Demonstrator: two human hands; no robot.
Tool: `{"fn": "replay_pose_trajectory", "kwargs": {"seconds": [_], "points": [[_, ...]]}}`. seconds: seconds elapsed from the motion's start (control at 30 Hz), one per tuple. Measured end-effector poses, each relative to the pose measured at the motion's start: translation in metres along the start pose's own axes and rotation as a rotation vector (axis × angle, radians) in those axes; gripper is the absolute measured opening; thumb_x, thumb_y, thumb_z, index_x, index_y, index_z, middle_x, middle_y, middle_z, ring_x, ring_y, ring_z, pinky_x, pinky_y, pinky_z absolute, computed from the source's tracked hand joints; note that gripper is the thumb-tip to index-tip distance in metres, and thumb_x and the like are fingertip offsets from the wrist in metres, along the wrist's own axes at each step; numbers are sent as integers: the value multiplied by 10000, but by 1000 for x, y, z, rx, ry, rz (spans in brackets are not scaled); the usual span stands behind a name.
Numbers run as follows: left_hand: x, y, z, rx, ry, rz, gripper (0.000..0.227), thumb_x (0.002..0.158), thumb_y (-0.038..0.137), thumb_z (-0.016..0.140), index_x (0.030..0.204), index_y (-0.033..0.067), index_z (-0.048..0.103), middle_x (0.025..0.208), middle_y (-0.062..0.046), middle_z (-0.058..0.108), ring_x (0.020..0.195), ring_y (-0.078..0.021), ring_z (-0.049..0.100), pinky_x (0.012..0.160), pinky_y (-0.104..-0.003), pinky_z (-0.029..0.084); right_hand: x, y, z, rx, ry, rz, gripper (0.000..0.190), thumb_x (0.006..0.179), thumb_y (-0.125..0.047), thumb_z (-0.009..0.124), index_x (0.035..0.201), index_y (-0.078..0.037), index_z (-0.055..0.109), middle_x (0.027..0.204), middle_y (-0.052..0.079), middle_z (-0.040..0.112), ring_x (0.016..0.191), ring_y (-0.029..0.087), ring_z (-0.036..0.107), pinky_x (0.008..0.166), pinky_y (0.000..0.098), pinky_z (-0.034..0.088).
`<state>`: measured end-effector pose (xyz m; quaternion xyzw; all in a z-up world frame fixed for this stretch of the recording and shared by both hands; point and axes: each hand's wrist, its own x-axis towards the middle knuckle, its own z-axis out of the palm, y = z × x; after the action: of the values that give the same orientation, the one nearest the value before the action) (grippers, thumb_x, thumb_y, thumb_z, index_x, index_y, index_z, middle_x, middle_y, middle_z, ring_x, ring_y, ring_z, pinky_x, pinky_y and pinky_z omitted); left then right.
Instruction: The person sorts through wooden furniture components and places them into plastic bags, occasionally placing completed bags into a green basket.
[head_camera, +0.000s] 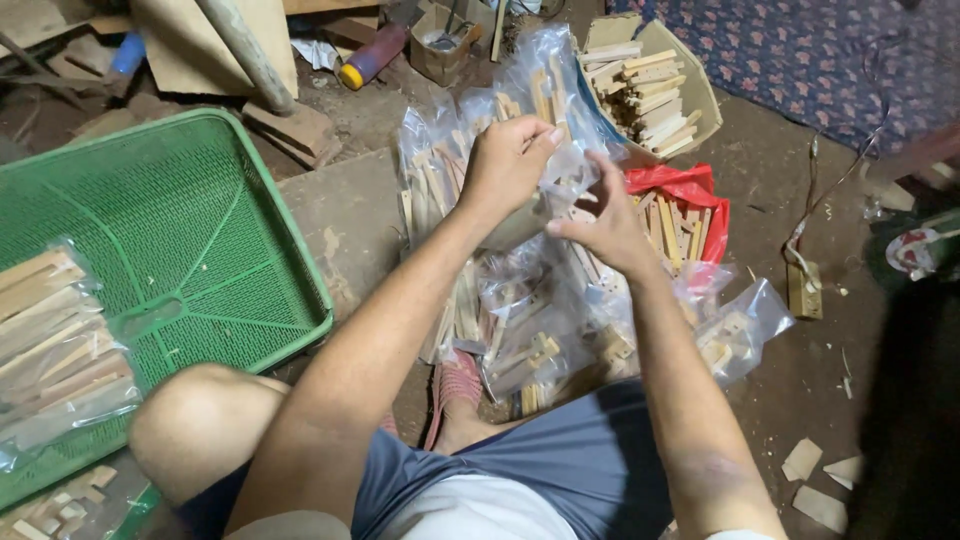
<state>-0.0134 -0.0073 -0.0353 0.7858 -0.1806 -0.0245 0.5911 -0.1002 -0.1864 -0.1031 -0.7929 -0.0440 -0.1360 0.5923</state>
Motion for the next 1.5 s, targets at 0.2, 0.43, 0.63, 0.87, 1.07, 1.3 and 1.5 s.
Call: {"fn": "replay_pose_trajectory", "kwargs": {"seconds": [0.2,0.43,0.63,0.87,1.07,1.3,1.5], "points": [[-3,27,-2,-116,-33,-25,172,922,339,648,898,249,793,524,-27,642,641,-177,719,653,-320,559,-6,89,56,84,-3,1,615,774,-20,916,1315,-4,623,1243,182,693,1188,321,639,955,478,564],[-23,-11,-63,-33,-249,-137,1071,829,704,743,1509,1,307,1293,-285,590,1208,-400,629,1018,-513,530,7,-5,55,300,130,211,208,941,-252,826,938,-68,729,798,57,727,726,105,665,679,288,572],[-66,-33,-60,-638,-336,-232,382,837,145,830,1172,49,672,976,-54,721,893,-157,703,769,-293,601,11,-50,56,553,140,153,266,1025,-308,682,1082,-50,648,919,75,703,828,148,689,780,312,581],[-59,-44,-61,-881,-248,-184,407,935,113,780,1308,57,625,1115,-122,745,1000,-212,736,842,-377,635,-5,-37,53,562,-50,177,403,810,-52,848,1173,-14,677,944,40,741,818,127,726,733,289,627],[-68,-38,-61,-973,-194,-137,510,871,42,825,1333,59,610,1122,-116,735,1018,-226,725,885,-409,618,-11,-16,69,652,210,214,167,945,-74,748,1096,-5,728,888,109,761,794,157,740,727,333,648],[-65,-53,-61,-875,-172,-56,561,894,50,833,1398,57,586,1222,-113,710,1085,-194,674,972,-426,581,-15,-24,90,745,361,117,252,1041,-234,667,1205,-43,678,1038,76,763,951,136,723,879,292,598],[-68,-37,-72,-913,-114,-11,500,922,56,794,1379,56,592,1205,-128,722,1081,-228,699,960,-440,591,-17,4,82,738,137,211,356,1039,-263,652,1250,23,678,1004,104,753,881,175,721,847,361,622]]}}
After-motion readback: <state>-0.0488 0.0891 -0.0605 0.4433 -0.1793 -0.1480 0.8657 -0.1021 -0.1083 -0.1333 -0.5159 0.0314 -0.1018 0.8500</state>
